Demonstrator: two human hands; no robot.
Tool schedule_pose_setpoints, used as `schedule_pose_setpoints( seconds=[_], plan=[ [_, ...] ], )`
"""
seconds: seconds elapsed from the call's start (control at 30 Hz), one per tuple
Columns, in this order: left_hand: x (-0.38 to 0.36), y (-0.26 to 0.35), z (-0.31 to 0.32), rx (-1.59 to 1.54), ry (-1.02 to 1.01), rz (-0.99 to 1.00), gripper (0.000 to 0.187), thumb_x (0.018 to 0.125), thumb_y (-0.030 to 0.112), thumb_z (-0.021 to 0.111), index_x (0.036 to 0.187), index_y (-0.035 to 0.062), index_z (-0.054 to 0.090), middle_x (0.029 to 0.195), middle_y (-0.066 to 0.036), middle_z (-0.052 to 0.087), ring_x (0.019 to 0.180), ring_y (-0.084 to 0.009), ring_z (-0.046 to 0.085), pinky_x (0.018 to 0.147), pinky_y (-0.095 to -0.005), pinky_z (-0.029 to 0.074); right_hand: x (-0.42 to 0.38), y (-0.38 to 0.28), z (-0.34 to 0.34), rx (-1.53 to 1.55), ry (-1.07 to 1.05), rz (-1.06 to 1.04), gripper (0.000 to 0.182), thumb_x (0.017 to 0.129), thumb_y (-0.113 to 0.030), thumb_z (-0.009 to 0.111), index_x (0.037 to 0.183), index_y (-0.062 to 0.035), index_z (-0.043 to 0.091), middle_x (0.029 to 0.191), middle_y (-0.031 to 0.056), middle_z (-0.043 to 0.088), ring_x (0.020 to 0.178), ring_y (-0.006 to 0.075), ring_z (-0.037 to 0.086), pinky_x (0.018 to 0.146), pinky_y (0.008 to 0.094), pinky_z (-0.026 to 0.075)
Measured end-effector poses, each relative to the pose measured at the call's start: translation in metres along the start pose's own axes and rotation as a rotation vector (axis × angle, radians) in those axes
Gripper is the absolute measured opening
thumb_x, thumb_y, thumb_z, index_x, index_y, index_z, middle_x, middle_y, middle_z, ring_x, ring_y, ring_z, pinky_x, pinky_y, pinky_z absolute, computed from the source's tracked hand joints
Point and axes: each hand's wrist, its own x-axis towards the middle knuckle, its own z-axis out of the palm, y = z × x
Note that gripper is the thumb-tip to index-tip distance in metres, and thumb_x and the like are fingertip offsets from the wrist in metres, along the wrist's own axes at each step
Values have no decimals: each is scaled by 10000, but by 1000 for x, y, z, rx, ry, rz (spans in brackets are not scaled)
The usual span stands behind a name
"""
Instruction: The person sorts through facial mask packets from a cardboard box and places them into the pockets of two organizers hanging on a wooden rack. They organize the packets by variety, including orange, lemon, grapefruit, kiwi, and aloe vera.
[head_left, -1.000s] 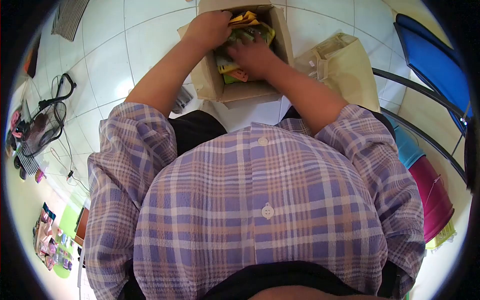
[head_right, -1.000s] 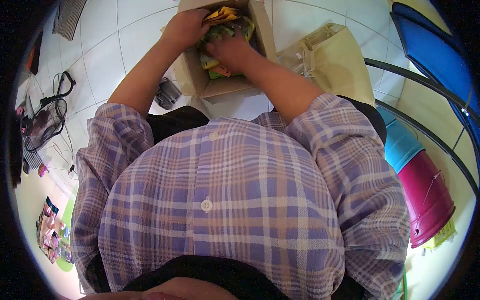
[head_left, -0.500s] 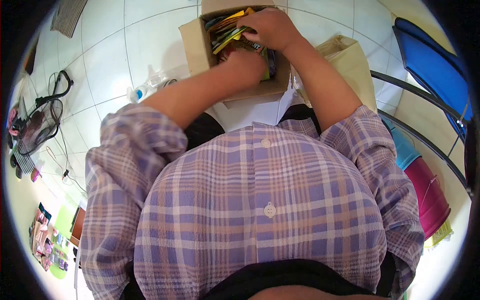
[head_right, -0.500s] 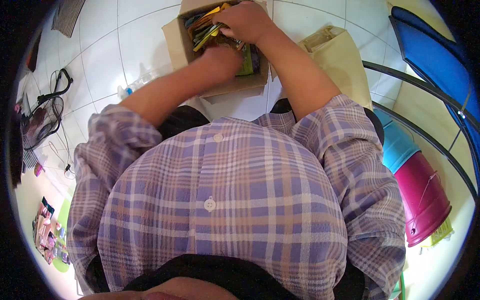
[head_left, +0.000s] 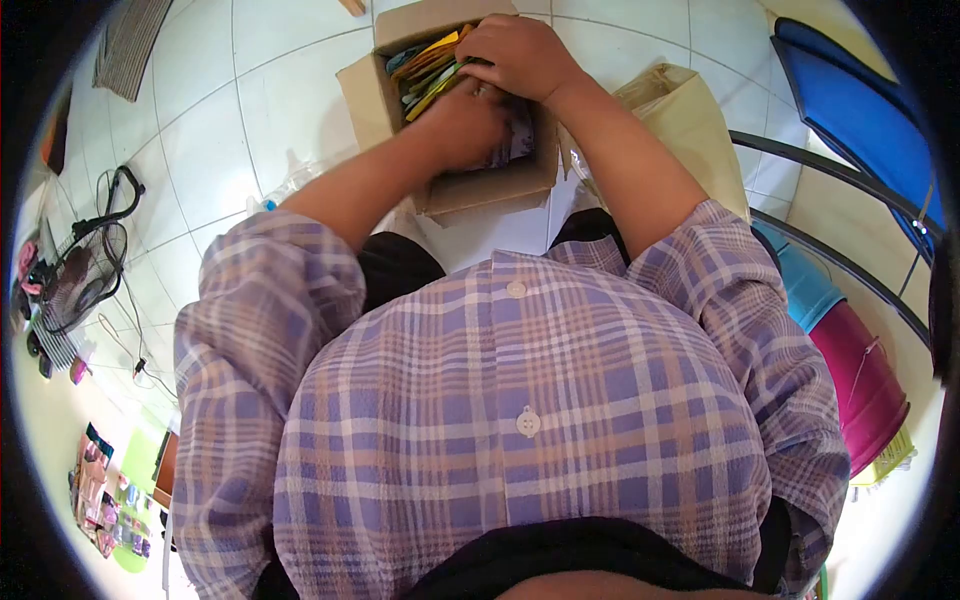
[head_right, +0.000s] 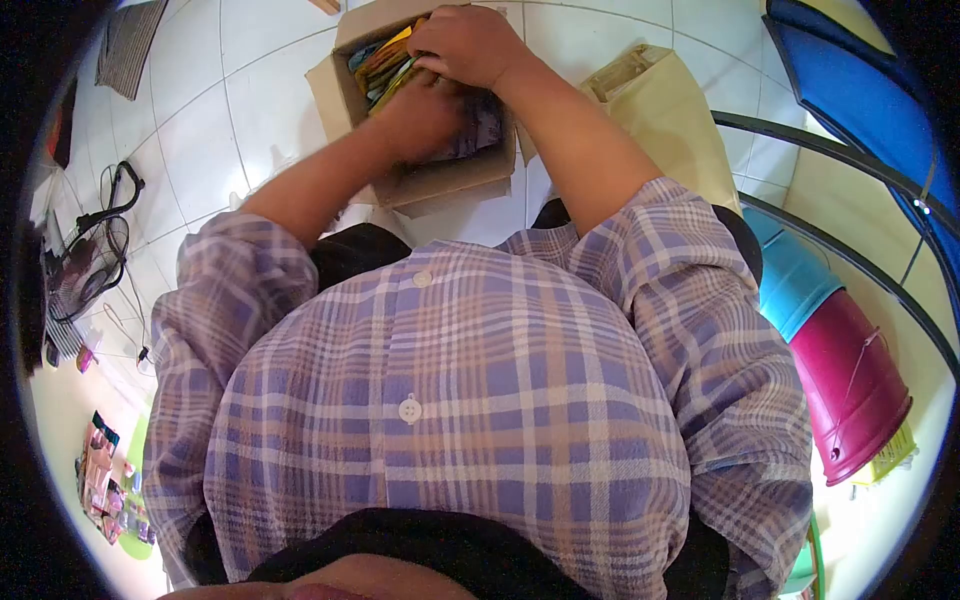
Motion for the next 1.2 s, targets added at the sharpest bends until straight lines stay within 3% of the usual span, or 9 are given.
schedule_pose_setpoints(
  seconds=[0.3,0.37,0.43,0.57,0.73,0.87,0.93,1.07,1.2],
  plan=[
    [-31,-78,-63,-841,225,-119,338,771,349,755,979,88,701,1013,-141,679,976,-309,640,844,-372,507,9,5,-23,115,181,245,238,795,-347,730,854,-125,665,838,66,673,790,247,633,687,361,508],
    [-46,-101,-83,-505,149,-815,574,749,481,722,1001,-33,681,1047,-232,664,935,-373,642,835,-422,526,10,21,-42,121,330,281,193,820,-256,706,843,-74,644,795,105,638,720,279,604,653,375,486],
    [-71,-119,-43,-242,460,-899,732,765,588,683,1111,-53,619,1091,-227,652,909,-378,656,795,-414,540,10,38,-71,75,437,437,175,852,-174,673,802,-21,604,740,167,582,641,352,556,600,409,451],
    [-99,-82,-36,-1305,-115,-1174,936,809,556,688,1382,-101,346,1138,-242,604,968,-348,658,686,-435,599,-30,119,-118,68,-124,910,316,843,-405,683,816,-93,640,794,112,662,758,283,623,664,383,487],
    [-88,-51,31,-1748,-107,-921,487,880,269,659,1173,-99,534,1054,-202,652,853,-357,692,703,-430,607,-85,89,-168,-292,-772,730,490,847,-483,602,905,1,652,915,219,665,907,396,626,817,476,487],
    [-97,-61,25,-1728,-98,-823,327,872,119,524,1090,-120,574,948,-221,678,838,-324,705,689,-408,614,-160,83,-174,-222,-997,762,525,836,-513,618,926,2,661,870,225,670,830,391,640,749,479,492],
    [-114,-73,38,-1741,-80,-840,327,859,111,536,1091,-115,575,956,-221,678,830,-318,706,695,-411,612,-191,76,-177,-211,-1241,937,477,850,-522,645,812,-47,637,783,138,677,738,277,636,680,425,503],
    [-165,-97,39,-1714,-59,-964,301,848,84,560,1093,-90,583,958,-196,682,796,-294,704,706,-416,606,-286,58,-204,582,-899,1749,548,911,-601,540,942,-72,681,902,71,688,769,181,613,763,364,519],
    [-235,-126,50,-1664,2,-1186,276,857,50,563,1109,-62,579,968,-185,679,800,-293,700,699,-411,607,-352,23,-194,475,-726,1447,465,947,-508,535,1074,-78,663,993,78,696,901,200,655,798,374,526]
  ],
)
